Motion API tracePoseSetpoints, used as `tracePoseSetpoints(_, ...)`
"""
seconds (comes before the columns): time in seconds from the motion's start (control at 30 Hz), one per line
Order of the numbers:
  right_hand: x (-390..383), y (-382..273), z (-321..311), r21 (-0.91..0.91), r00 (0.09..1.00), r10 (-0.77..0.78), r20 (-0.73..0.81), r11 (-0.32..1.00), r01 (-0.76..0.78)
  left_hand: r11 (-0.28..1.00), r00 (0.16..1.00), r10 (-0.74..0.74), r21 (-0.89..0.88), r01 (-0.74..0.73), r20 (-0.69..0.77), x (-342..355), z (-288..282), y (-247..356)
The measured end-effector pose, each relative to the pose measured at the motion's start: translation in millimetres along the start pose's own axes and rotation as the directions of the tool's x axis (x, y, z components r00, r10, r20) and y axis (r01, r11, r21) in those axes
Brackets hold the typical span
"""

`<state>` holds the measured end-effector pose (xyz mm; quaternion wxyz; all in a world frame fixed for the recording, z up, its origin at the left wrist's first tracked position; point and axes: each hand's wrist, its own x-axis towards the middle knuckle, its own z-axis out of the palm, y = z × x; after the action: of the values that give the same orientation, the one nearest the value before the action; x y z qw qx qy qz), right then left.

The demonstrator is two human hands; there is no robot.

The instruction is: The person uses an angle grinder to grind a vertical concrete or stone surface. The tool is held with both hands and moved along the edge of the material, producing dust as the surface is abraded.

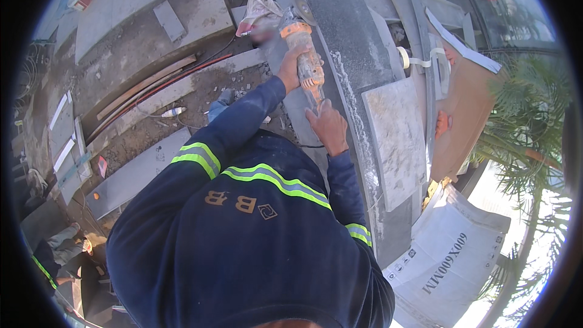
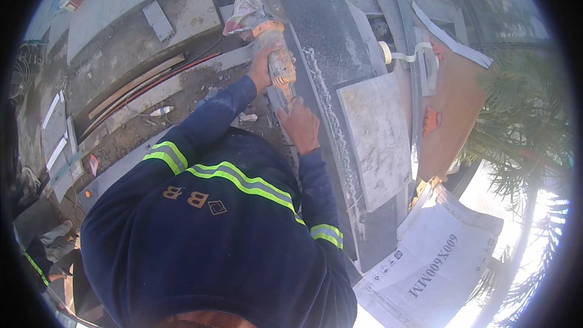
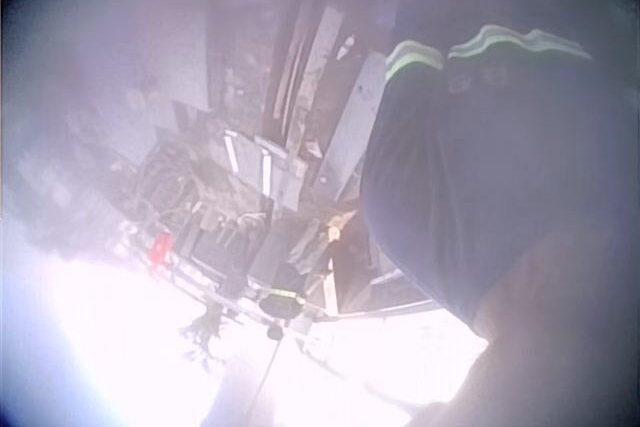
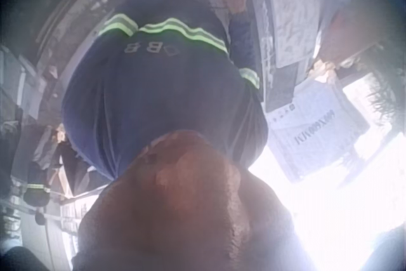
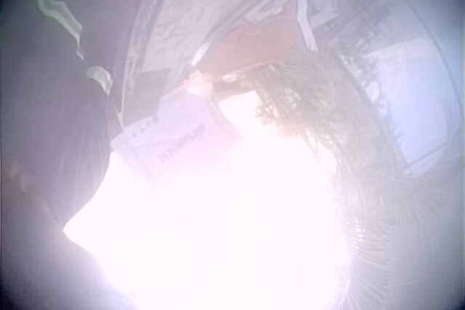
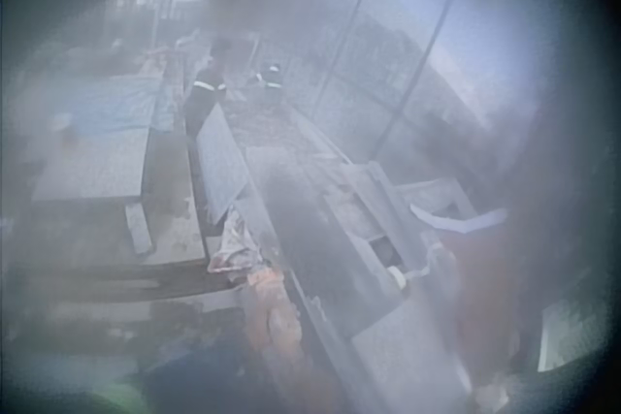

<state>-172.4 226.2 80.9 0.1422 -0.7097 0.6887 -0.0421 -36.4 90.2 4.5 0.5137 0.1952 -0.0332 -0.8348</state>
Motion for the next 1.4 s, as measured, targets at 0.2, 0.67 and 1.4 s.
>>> tracePoseSetpoints(0.2,10,2,1,0.004,1.0,-0.019,-0.023,1.0,0.019,1.0,1.0,-0.014,-0.007,0.014,0.022,17,-8,2)
tracePoseSetpoints(0.67,6,-2,-5,0.036,1.0,0.009,0.015,0.999,-0.01,1.0,1.0,-0.012,-0.012,0.012,0.001,11,-2,3)
tracePoseSetpoints(1.4,10,2,-2,0.041,1.0,-0.021,-0.02,0.999,0.022,1.0,1.0,0.007,-0.025,-0.007,0.018,21,-10,0)
